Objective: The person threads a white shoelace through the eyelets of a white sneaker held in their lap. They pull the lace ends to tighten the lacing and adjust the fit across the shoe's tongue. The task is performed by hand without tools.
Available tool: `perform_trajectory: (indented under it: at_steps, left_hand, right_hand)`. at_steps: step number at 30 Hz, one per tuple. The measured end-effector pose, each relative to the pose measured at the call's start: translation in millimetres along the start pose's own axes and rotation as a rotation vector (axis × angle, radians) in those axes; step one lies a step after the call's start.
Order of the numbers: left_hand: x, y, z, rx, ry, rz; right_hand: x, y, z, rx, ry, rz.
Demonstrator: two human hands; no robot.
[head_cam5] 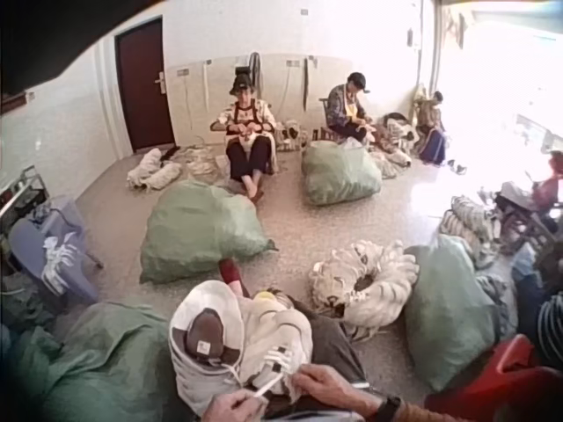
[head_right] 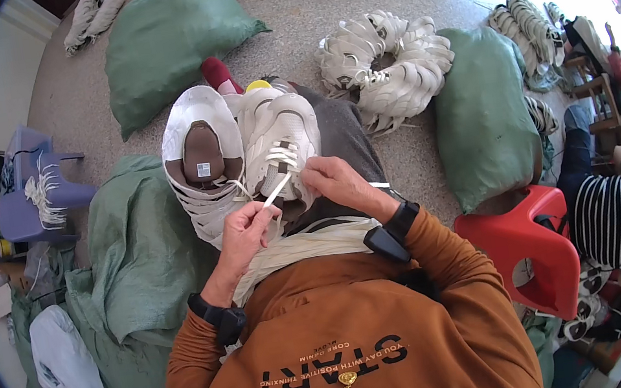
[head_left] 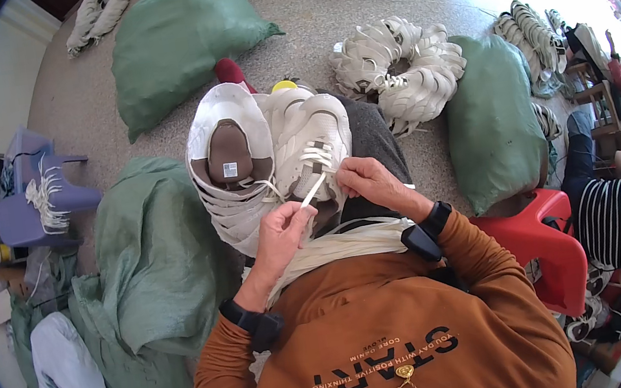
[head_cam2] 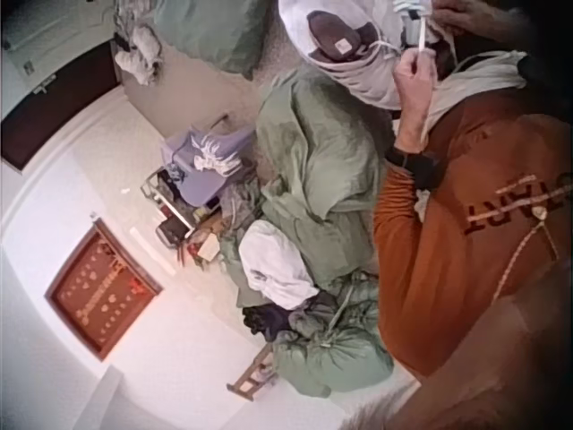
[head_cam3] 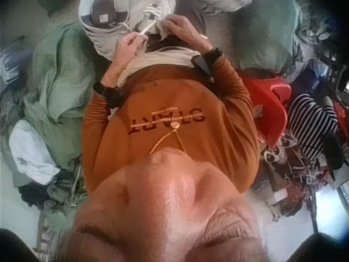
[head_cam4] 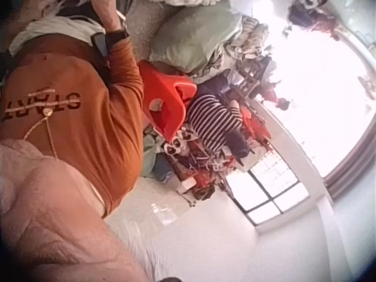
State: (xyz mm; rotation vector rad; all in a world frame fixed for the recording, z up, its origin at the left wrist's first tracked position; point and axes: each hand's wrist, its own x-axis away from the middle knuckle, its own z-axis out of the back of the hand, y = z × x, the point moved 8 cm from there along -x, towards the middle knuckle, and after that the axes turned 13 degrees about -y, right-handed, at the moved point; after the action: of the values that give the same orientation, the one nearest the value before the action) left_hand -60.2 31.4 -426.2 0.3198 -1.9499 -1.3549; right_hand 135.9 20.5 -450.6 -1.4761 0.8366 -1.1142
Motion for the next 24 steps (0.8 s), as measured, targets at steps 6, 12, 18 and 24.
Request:
perform_trajectory:
  at_steps: [6, 12, 18, 24]
  left_hand:
    - [18, 76, -27, -0.590, 0.007, -0.420]
    - [33, 97, -45, -0.636, -0.106, -0.482]
    - [38, 55, -14, -0.455, -0.157, -0.212]
    - [25, -13, -1, 0.077, 0.091, -0.074]
  right_hand:
    - [5, 2, 10, -0.143, -0.022, -0.037]
    - [-2, -55, -24, -0.158, -0.373, 0.006]
    - [36, -94, 24, 0.380, -0.276, 0.167]
    - [124, -103, 108, -0.042, 0.183, 0.133]
